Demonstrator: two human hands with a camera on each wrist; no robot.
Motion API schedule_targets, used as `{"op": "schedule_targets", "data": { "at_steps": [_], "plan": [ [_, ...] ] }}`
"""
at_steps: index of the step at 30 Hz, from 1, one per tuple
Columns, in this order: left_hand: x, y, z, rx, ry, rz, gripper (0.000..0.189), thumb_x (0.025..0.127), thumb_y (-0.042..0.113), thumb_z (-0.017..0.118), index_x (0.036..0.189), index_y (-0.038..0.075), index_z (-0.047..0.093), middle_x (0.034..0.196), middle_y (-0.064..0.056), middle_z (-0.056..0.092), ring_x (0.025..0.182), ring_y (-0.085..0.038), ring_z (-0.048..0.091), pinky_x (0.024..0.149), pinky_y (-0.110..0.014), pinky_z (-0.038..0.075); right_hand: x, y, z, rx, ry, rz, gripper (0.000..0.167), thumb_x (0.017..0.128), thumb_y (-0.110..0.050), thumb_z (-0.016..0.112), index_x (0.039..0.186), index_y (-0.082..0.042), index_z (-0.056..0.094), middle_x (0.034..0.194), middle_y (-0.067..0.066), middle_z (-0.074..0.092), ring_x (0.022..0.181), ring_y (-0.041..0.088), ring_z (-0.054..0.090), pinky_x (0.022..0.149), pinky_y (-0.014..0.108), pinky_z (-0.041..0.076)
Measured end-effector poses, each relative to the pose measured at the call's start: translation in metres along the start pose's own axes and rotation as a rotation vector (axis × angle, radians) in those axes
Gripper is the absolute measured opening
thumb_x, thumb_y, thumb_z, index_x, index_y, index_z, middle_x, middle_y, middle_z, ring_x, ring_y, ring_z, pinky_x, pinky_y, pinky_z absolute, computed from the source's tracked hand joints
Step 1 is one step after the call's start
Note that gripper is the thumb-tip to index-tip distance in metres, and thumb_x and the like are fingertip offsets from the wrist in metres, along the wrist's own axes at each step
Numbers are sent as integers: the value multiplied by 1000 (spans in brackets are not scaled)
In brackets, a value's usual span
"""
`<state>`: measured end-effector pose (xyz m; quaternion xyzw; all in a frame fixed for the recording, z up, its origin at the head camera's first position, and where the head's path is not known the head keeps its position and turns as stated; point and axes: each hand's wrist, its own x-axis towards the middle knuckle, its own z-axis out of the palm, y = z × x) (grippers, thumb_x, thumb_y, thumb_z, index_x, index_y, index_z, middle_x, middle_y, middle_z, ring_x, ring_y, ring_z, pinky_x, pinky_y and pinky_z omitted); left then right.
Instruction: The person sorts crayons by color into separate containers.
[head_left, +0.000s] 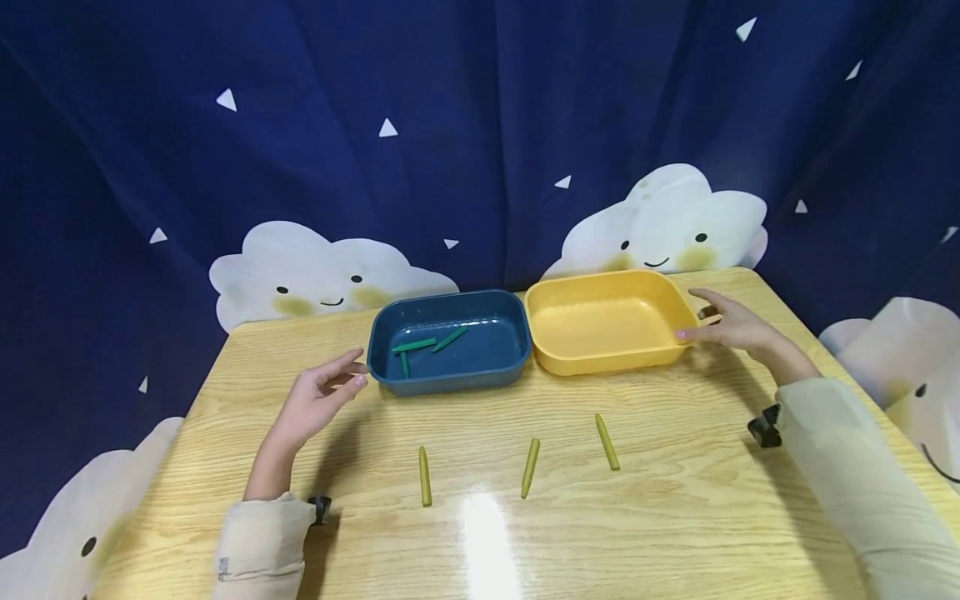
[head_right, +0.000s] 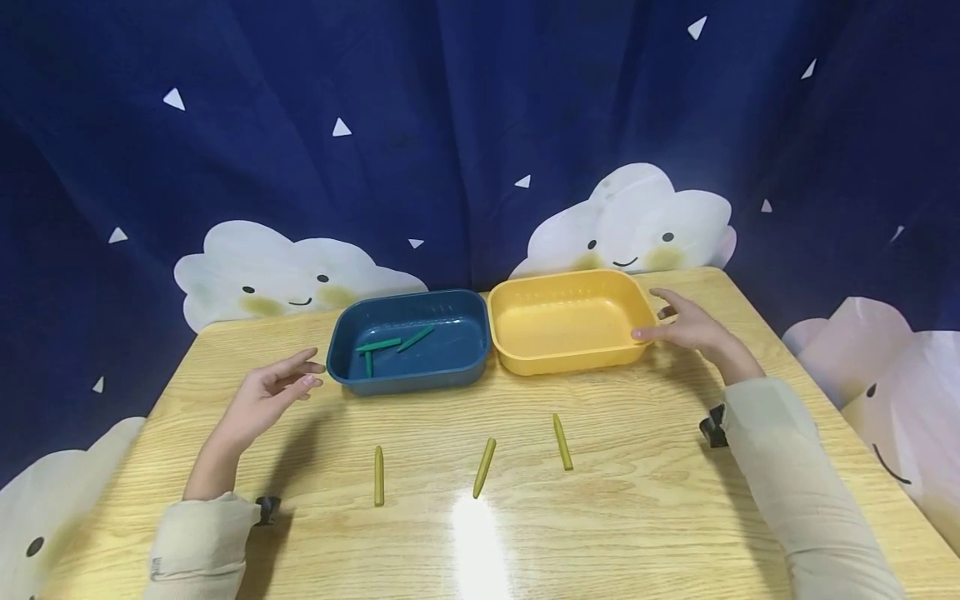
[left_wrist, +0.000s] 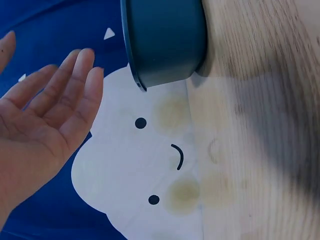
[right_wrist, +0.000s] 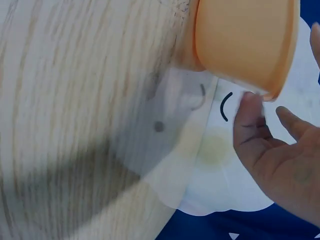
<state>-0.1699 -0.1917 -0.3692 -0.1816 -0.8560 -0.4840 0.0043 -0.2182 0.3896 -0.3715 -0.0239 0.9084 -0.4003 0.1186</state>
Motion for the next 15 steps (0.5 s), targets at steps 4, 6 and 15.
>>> {"op": "schedule_targets", "data": {
  "at_steps": [4,6,15],
  "plan": [
    [1,0,2,5,-95,7,47,91,11,57,131,-8,43,112,-22,59,98,-30,57,77,-26,47,2,4,2,24,-59,21,96,82,-30,68,145,-1,2,128,34,28,94,32,46,70,39,47],
    [3,0,4,-8,-147,15,47,90,10,58,130,-9,43,113,-23,58,98,-30,57,77,-27,47,3,6,3,27,-64,23,94,81,-30,68,145,0,5,127,33,31,90,31,47,69,38,47],
    [7,-3,16,-23,-365,60,58,85,13,65,133,-7,39,111,-25,56,95,-29,59,76,-31,50,2,9,7,53,-78,24,92,84,-30,66,146,-4,4,108,23,44,80,25,52,66,37,47]
  ]
}}
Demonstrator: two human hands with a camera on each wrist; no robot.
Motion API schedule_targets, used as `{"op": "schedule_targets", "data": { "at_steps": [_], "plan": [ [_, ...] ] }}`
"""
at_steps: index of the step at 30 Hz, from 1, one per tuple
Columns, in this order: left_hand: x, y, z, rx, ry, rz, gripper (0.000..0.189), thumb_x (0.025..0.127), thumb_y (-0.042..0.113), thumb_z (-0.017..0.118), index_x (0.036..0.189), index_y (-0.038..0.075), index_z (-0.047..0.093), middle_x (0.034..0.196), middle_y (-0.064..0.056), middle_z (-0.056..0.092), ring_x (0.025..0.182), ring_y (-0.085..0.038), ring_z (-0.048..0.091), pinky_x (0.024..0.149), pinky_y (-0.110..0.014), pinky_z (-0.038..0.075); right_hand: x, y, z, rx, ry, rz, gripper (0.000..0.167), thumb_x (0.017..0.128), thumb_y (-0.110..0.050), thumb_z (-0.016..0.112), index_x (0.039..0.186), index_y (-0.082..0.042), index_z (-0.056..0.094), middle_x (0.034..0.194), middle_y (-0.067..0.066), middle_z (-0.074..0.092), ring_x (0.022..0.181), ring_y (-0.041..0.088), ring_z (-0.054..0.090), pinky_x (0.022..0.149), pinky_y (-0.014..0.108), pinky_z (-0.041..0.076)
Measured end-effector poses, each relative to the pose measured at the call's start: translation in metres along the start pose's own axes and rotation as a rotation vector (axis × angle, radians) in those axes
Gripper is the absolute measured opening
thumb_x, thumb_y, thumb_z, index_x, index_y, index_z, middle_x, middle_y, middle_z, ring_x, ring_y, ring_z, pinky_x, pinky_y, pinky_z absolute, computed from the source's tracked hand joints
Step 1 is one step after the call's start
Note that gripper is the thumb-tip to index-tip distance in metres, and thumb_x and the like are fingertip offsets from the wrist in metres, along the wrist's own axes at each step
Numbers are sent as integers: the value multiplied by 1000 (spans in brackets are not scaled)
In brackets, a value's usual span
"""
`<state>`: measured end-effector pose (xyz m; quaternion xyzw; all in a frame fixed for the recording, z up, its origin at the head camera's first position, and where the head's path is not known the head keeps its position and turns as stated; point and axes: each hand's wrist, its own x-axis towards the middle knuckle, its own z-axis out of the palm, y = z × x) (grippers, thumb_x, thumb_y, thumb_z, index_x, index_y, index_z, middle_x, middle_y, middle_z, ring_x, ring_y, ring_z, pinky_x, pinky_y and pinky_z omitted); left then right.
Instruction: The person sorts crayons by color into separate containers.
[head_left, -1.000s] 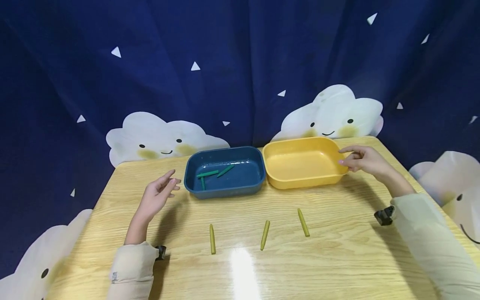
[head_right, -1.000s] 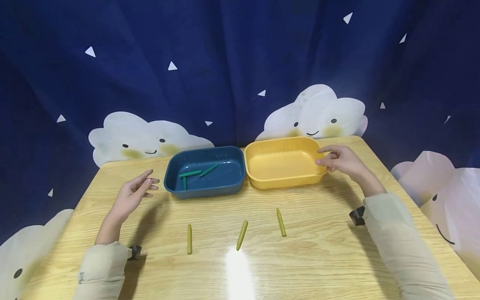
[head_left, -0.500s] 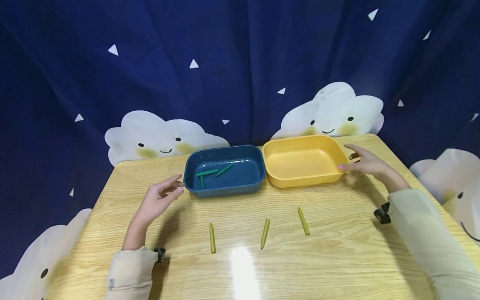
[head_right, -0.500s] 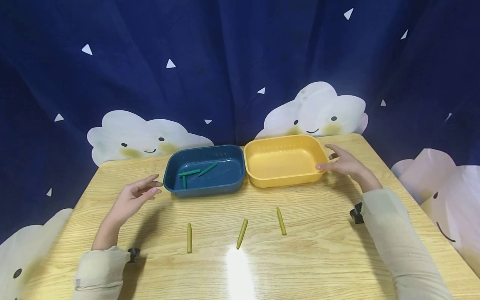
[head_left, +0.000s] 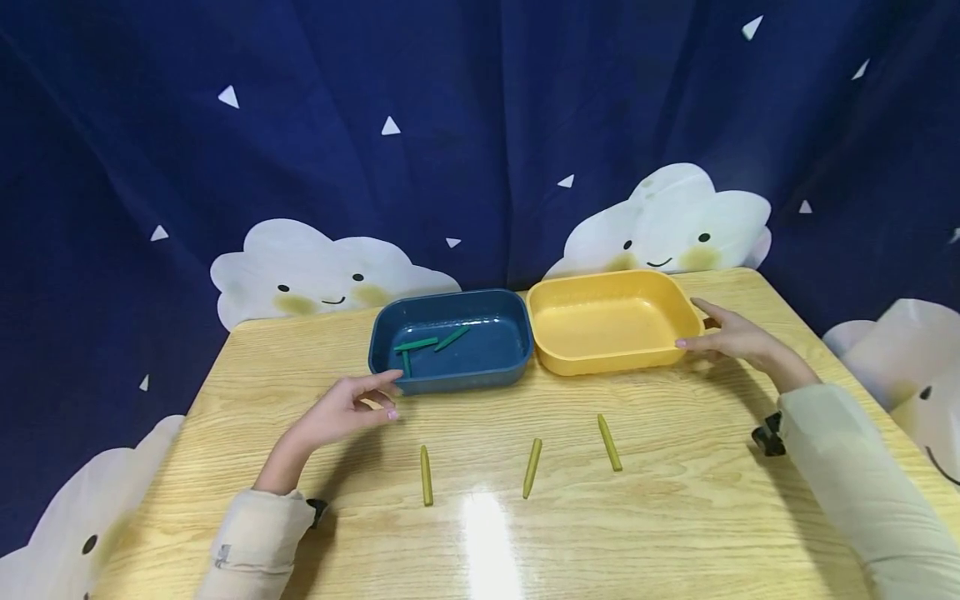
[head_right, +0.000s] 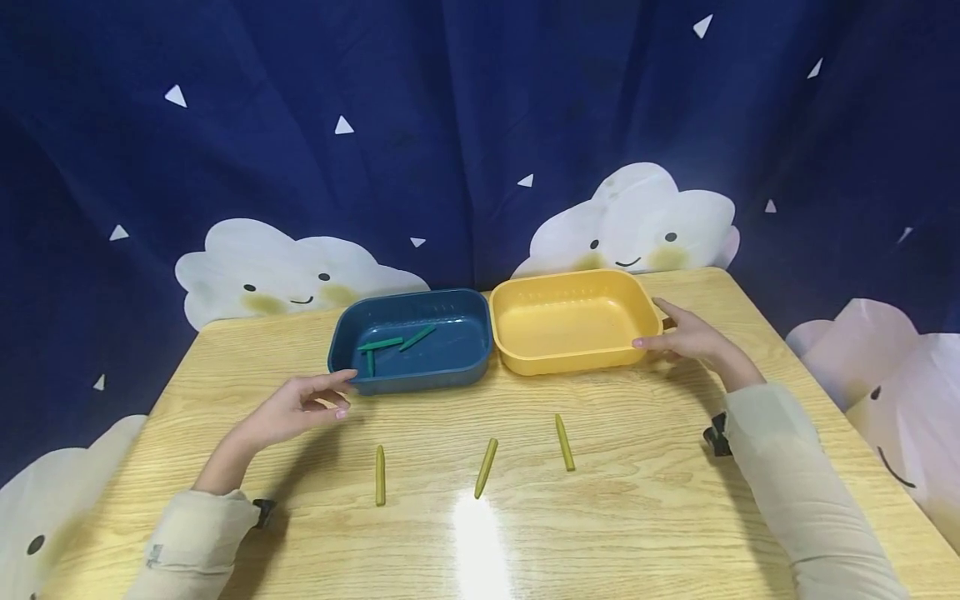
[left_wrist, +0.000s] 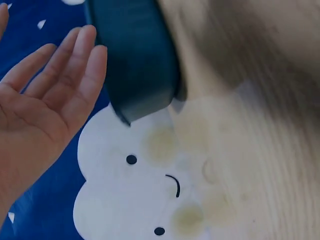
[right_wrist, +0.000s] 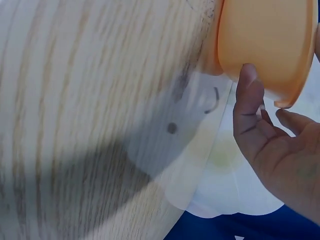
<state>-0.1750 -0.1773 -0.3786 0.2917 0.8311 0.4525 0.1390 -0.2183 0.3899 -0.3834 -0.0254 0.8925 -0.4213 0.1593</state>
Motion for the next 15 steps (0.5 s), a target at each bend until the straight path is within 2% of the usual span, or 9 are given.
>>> {"op": "schedule_targets", "data": {
  "at_steps": [3,6,12,15],
  "plan": [
    [2,-2,5,0,-97,-3,63,84,16,67,135,-6,37,114,-25,55,97,-32,58,76,-34,50,2,2,2,-3,-9,11,96,84,-30,65,145,-3,-4,107,23,47,83,26,57,67,38,48],
    [5,-5,11,-7,-186,5,63,82,14,68,132,-10,39,115,-26,54,98,-37,56,77,-39,49,4,4,3,-10,-17,34,98,85,-31,64,144,-2,-10,112,28,45,86,28,59,70,40,49],
    [10,-13,24,18,-282,20,52,78,9,71,123,-11,51,114,-23,56,99,-36,54,80,-45,47,4,3,2,-15,-18,44,99,85,-32,64,144,-4,-10,116,32,42,87,31,61,72,44,49],
    [14,-16,29,45,-331,75,47,77,5,71,119,-9,55,111,-21,58,94,-33,55,79,-42,47,2,1,2,-19,-14,46,100,84,-35,65,145,-6,-8,109,27,49,86,30,61,71,44,49]
  ]
}}
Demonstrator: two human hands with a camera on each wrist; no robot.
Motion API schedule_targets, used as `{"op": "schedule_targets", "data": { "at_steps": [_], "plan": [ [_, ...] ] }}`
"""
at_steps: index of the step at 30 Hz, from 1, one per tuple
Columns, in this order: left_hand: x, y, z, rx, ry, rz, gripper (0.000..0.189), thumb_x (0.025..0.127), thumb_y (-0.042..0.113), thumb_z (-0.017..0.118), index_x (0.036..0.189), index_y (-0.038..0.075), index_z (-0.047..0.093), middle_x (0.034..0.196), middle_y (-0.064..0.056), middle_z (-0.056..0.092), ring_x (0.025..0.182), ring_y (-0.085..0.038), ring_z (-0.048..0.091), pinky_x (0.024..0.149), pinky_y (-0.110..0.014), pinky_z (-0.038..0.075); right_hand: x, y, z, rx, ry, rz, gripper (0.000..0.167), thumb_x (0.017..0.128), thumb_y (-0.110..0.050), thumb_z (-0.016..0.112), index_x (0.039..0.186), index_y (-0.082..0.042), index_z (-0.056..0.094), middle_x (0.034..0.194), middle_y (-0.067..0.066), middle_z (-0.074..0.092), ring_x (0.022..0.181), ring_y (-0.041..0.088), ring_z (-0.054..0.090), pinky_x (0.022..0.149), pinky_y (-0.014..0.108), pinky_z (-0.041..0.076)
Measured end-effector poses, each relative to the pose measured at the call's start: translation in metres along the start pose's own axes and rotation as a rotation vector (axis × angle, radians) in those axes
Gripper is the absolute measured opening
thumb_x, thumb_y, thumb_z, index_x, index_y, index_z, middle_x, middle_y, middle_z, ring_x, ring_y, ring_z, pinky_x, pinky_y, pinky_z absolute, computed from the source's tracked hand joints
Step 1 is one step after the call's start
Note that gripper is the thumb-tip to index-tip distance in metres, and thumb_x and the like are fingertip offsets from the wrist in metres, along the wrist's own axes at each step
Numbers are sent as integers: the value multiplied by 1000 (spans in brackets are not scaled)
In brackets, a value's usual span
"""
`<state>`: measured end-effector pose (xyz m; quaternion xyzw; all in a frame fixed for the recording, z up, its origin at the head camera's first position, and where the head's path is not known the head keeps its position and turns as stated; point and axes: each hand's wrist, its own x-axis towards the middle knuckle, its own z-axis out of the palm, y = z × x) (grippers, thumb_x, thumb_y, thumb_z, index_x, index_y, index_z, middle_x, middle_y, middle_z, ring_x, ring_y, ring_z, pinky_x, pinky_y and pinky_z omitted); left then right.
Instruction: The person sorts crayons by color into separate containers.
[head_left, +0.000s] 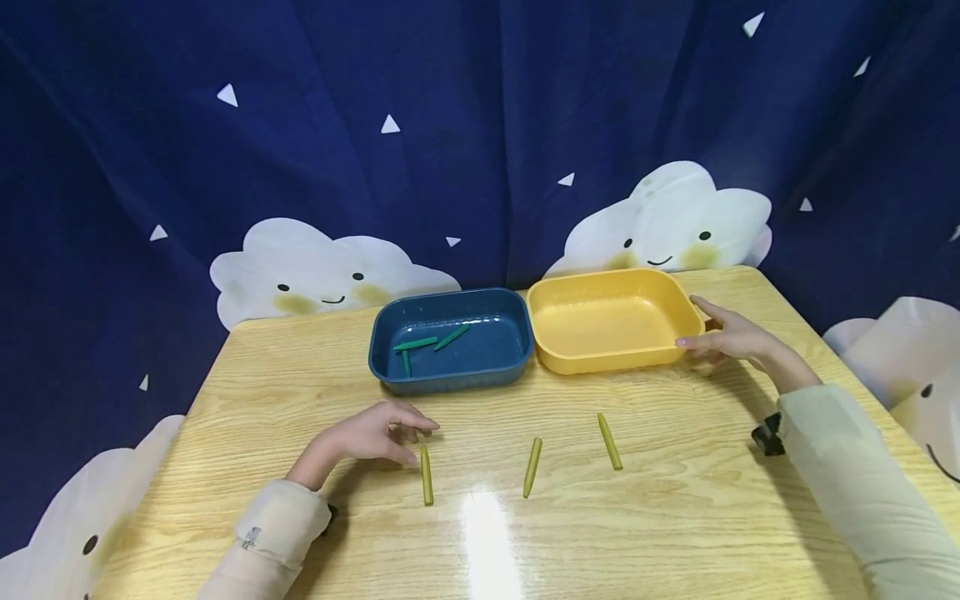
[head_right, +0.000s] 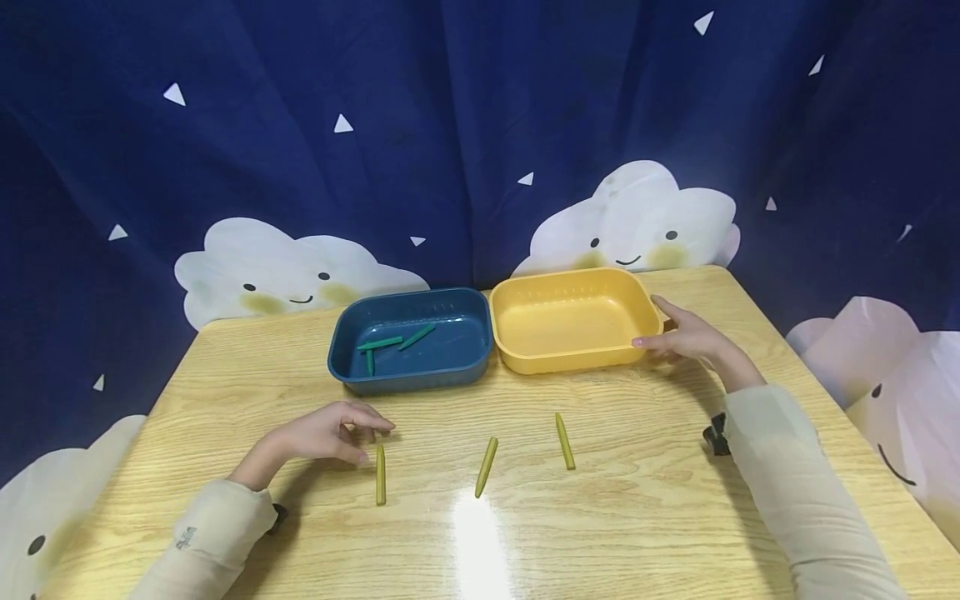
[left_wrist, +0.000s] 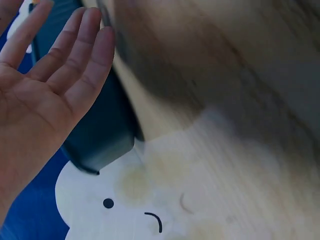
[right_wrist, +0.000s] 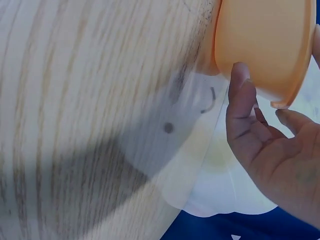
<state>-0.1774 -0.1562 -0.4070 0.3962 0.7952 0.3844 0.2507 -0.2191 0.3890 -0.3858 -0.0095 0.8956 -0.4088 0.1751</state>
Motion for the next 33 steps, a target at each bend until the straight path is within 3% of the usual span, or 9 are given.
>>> {"op": "schedule_targets", "data": {
  "at_steps": [5,15,23,29,33],
  "plan": [
    [7,-3,3,17,-55,50,40,74,2,72,111,-6,62,101,-17,60,84,-28,55,72,-35,48,-1,1,-1,1,-1,9,101,84,-37,64,145,-8,-10,107,26,51,84,28,62,71,43,50],
    [16,-8,8,94,-46,-33,26,65,-5,76,91,-1,72,84,-4,57,71,-15,49,64,-22,45,-2,1,0,39,-21,-3,98,86,-32,62,144,-8,-13,107,27,53,85,31,61,71,43,50],
    [18,-6,9,104,-38,-65,18,61,-6,77,76,2,71,79,-3,56,70,-10,46,61,-21,43,-4,1,0,58,-23,-9,98,86,-31,62,144,-9,-14,106,28,52,84,30,61,70,41,50],
    [17,-6,6,3,-64,-88,12,68,-4,75,78,-1,69,77,-6,63,67,-7,51,60,-21,45,-4,1,1,58,-26,-12,98,86,-31,62,143,-8,-15,106,28,53,82,29,61,69,40,51],
    [17,-5,4,-74,-70,-65,9,73,-5,71,81,-5,68,74,-8,66,61,-5,52,56,-21,45,-3,2,1,60,-25,-7,98,87,-31,62,144,-9,-15,107,27,53,83,29,62,70,41,51]
  ]
}}
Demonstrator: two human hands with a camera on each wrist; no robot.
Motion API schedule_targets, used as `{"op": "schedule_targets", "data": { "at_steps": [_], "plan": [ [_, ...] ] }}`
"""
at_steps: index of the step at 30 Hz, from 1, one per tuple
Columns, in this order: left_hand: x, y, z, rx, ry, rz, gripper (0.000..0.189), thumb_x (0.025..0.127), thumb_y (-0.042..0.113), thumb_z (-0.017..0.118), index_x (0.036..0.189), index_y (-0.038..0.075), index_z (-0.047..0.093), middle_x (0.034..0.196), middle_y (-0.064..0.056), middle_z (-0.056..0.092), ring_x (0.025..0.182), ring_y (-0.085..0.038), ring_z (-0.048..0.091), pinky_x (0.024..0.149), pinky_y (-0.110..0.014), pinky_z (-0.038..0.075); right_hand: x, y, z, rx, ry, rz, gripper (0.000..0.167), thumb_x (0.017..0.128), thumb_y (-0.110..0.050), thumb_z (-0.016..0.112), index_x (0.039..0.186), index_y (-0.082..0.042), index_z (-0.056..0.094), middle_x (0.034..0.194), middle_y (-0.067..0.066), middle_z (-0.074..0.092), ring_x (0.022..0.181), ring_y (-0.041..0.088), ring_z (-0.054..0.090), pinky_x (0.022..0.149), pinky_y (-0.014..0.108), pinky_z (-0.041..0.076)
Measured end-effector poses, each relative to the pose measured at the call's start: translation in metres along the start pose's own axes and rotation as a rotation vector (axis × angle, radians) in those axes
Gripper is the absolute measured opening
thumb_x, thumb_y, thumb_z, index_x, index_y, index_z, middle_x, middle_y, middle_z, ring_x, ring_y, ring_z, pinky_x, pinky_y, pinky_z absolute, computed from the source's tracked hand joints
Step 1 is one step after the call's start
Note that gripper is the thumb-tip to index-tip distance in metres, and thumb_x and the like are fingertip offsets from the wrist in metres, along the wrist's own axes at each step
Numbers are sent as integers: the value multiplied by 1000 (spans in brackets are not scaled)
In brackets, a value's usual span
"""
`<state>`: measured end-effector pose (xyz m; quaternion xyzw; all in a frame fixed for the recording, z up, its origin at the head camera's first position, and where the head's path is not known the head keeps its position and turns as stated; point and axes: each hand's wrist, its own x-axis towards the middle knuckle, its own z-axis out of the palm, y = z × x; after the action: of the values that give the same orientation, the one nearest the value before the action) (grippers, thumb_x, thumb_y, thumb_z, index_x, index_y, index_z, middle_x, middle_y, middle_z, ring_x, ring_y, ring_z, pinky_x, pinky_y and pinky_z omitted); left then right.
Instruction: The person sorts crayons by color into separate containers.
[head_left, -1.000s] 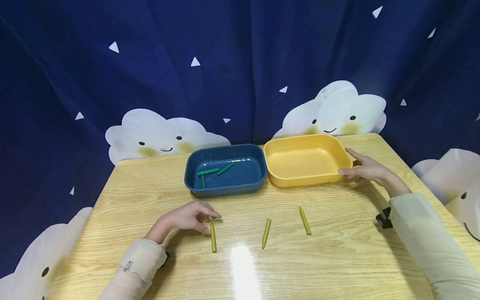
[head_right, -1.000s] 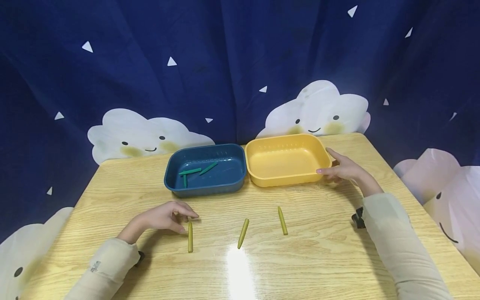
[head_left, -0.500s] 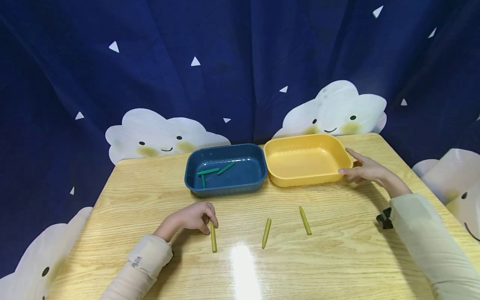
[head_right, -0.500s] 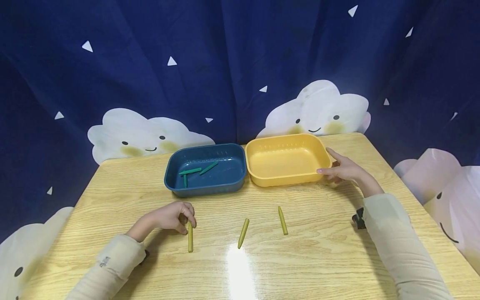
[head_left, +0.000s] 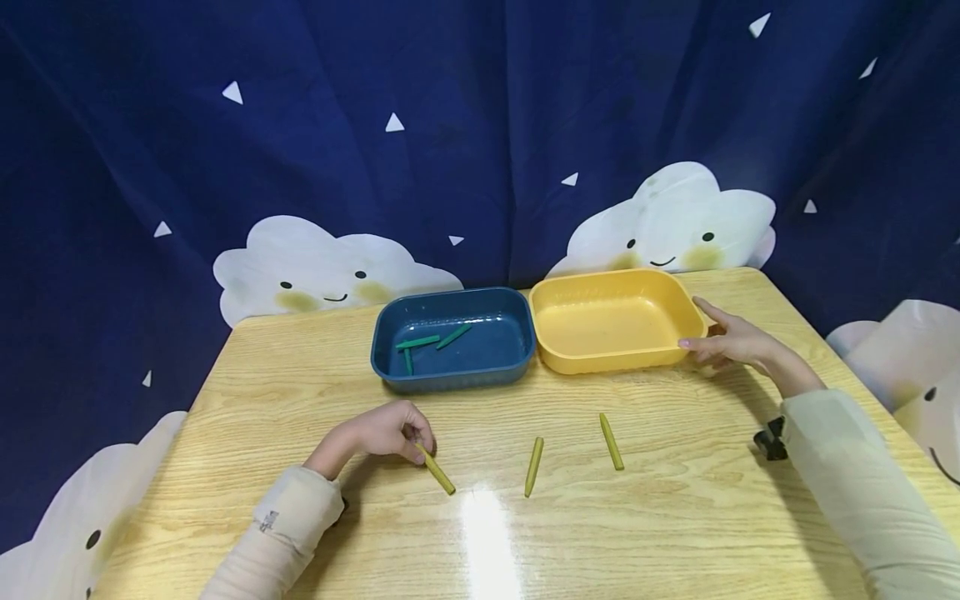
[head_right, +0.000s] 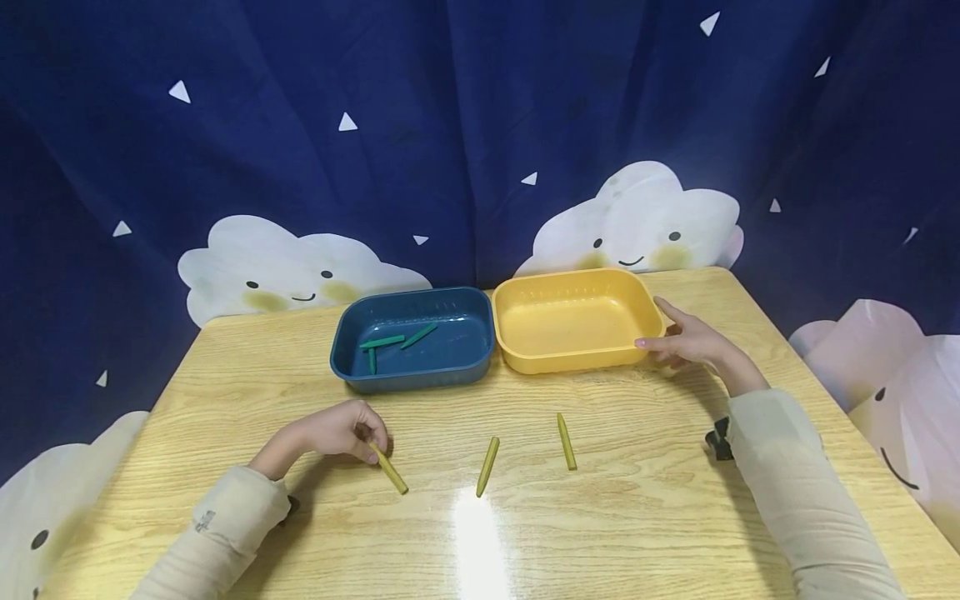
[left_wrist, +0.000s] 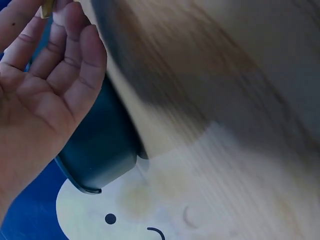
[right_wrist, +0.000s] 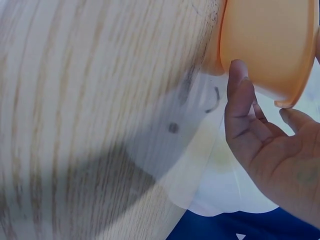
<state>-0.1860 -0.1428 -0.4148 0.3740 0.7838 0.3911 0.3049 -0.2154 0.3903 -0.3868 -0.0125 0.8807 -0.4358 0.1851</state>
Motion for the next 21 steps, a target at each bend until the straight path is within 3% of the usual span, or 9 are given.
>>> {"op": "schedule_targets", "data": {
  "at_steps": [4,7,17,21],
  "plan": [
    [1,4,-2,-17,37,68,9,75,-5,68,84,-7,68,75,-11,66,60,-7,53,54,-20,44,0,1,1,2,4,3,98,87,-31,62,144,-10,-16,107,27,53,84,30,62,70,41,51],
    [2,10,-4,-37,108,108,7,76,-4,69,83,-6,68,74,-10,67,61,-10,55,54,-22,46,0,1,2,15,3,7,98,87,-31,62,144,-12,-16,108,28,52,85,30,62,70,41,51],
    [20,31,-8,-160,377,147,8,78,-2,68,85,-6,68,78,-13,65,65,-16,58,58,-27,48,0,0,4,55,-11,12,98,87,-31,62,143,-14,-17,114,34,49,89,32,62,73,43,51],
    [33,38,-10,-226,461,119,10,79,-2,67,87,-8,68,75,-9,64,61,-15,55,54,-24,44,-1,1,2,65,-23,19,98,87,-31,61,143,-14,-18,109,29,55,88,32,63,75,44,50]
  ]
}}
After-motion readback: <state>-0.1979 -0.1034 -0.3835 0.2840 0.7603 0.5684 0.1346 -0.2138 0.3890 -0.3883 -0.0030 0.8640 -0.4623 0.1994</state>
